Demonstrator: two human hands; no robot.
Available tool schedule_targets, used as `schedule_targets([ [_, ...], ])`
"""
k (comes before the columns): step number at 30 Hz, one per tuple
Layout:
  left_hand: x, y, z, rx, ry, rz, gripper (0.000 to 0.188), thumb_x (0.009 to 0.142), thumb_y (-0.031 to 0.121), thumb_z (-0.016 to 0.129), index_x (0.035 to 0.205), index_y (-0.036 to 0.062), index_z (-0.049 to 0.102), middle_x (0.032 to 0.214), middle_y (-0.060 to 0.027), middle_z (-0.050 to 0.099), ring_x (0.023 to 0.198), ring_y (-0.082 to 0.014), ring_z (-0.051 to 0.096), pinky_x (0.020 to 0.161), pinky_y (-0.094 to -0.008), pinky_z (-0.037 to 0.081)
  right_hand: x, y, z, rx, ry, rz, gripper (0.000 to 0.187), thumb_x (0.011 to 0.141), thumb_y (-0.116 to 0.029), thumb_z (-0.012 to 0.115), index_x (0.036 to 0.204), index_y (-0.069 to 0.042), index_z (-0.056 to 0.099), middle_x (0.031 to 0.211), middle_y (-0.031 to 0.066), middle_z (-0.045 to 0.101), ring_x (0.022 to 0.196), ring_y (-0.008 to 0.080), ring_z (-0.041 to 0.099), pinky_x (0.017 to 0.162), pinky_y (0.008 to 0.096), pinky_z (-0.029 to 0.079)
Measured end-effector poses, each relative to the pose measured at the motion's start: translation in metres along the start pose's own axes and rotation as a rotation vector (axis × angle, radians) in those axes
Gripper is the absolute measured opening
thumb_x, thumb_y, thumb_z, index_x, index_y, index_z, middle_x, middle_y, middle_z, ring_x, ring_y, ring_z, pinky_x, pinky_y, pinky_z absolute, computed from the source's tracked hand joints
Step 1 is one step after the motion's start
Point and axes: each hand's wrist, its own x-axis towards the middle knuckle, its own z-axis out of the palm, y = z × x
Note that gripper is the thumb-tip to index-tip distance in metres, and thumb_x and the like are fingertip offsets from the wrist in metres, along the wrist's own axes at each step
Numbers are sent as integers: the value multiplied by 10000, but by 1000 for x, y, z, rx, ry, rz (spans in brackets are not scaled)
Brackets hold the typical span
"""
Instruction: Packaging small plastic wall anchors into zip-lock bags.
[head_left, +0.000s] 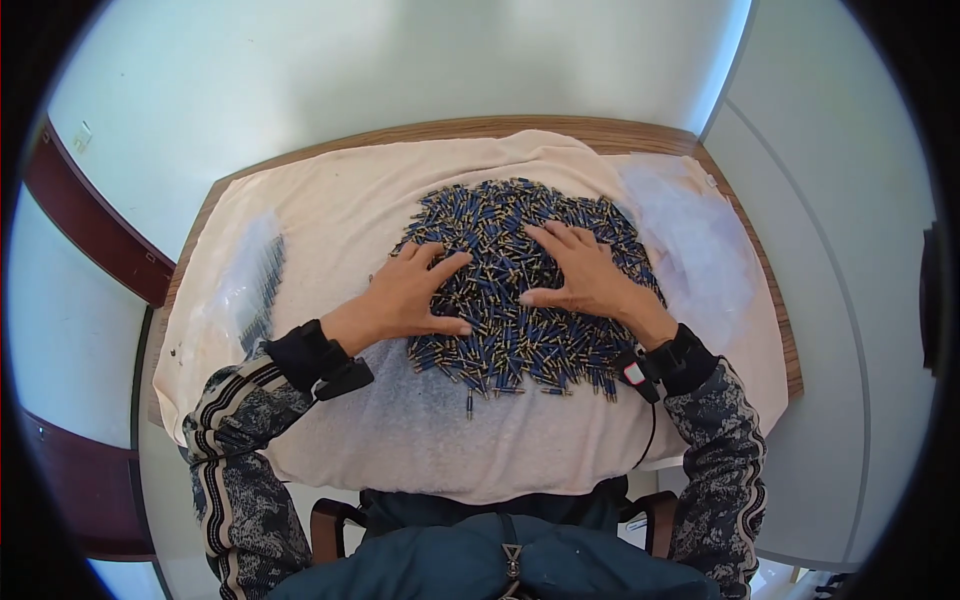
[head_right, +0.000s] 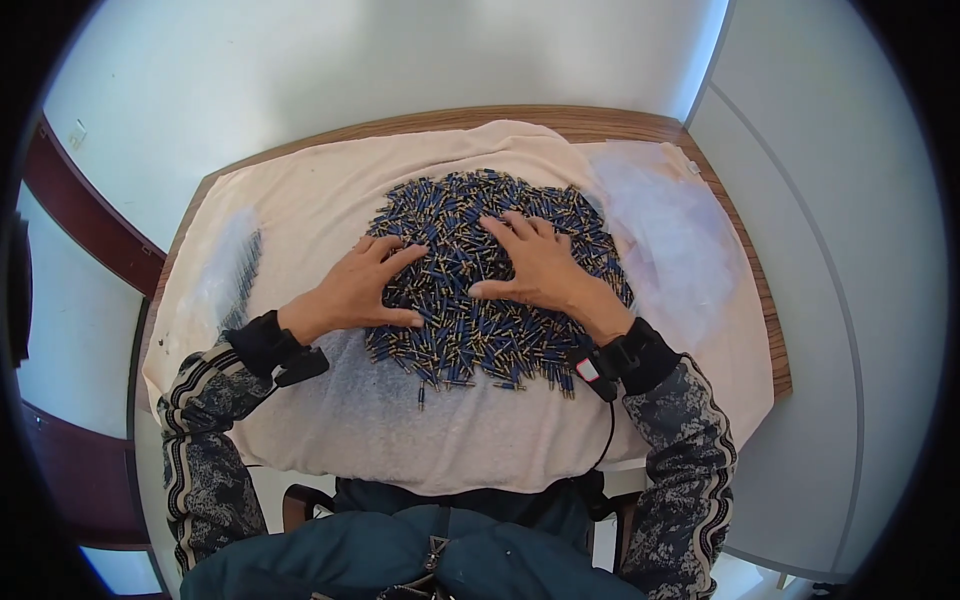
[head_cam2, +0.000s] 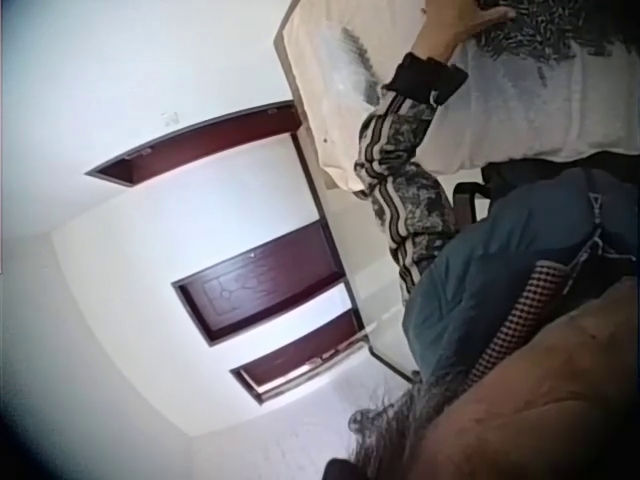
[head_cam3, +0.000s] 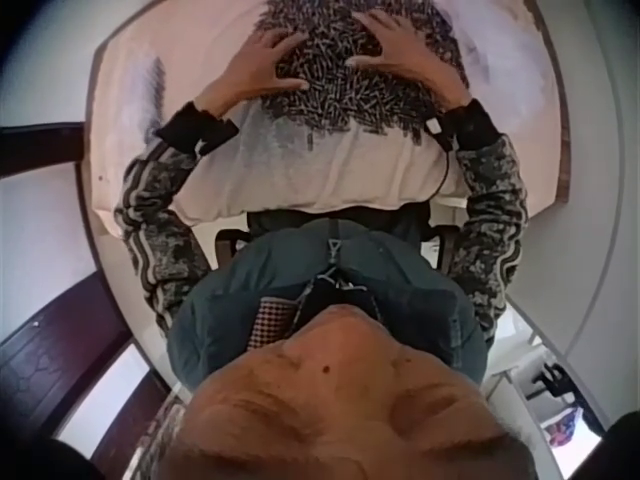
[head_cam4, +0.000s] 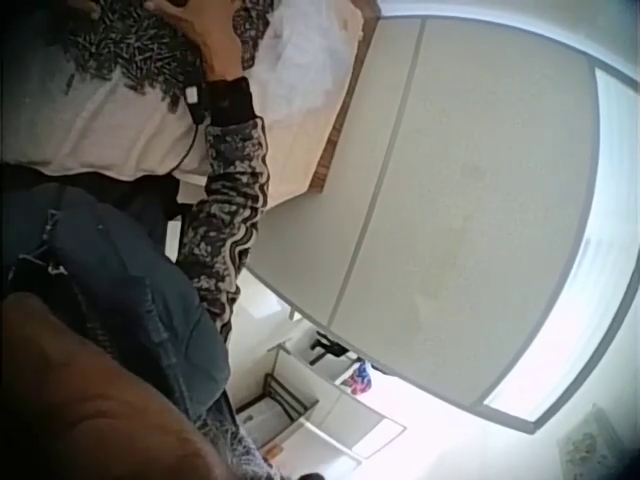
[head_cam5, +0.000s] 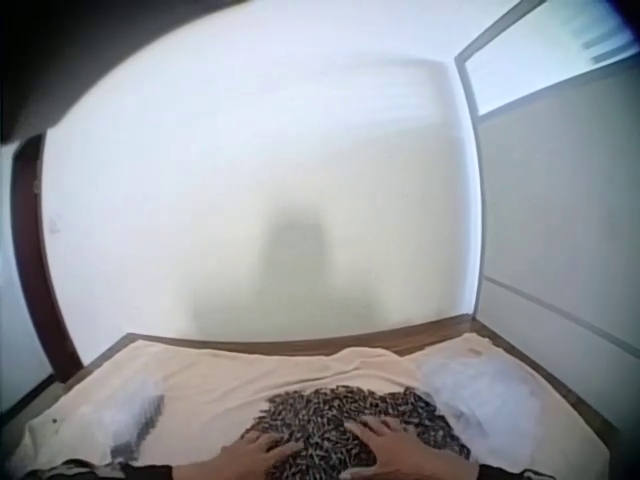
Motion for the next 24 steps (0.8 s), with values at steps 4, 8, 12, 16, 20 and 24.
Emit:
schedule_targets([
  [4, 4, 3, 9, 60, 39, -9, 825, 754, 605, 730, 1402, 163, 471, 1286, -190, 477, 1174, -364, 468, 977, -439, 453, 2, -21, 4, -83, -68, -20, 931, 750, -635, 708, 1469, -140, 385, 1475, 166, 379, 1284, 417, 386, 1038, 539, 358],
  [8, 8, 12, 17, 69, 83, -41, 770, 792, 600, 694, 1391, 166, 479, 1235, -179, 479, 1128, -349, 477, 912, -426, 484, 4, -33, 11, -130, -37, -61, 917, 750, -649, 700, 1454, -142, 401, 1391, 163, 426, 1247, 405, 403, 1012, 547, 379],
  [12, 4, 13, 28, 53, 142, -43, 690, 837, 568, 664, 1378, 175, 492, 1182, -168, 483, 1088, -335, 494, 854, -416, 500, 6, -34, 14, -59, -5, -110, 864, 763, -631, 699, 1429, -151, 429, 1271, 172, 482, 1167, 395, 457, 971, 515, 426],
  [16, 5, 15, 26, -23, 156, -59, 615, 842, 506, 687, 1325, 162, 521, 1103, -158, 494, 993, -318, 531, 792, -415, 506, 5, -31, 15, 3, 9, -149, 779, 783, -555, 721, 1393, -144, 463, 1198, 170, 505, 1083, 373, 512, 926, 470, 469],
  [20, 13, 13, 20, -154, 120, -52, 523, 837, 430, 726, 1248, 145, 577, 1025, -137, 513, 887, -304, 573, 758, -404, 504, 8, -29, 14, 87, -11, -133, 664, 798, -436, 753, 1341, -140, 511, 1140, 159, 531, 1015, 345, 562, 881, 436, 496],
  [24, 26, 8, 16, -207, 124, 10, 409, 835, 341, 746, 1158, 118, 631, 947, -123, 540, 828, -300, 593, 737, -385, 499, 14, -21, 9, 188, -30, -123, 541, 797, -333, 758, 1267, -138, 576, 1055, 150, 572, 1001, 314, 595, 845, 411, 506],
])
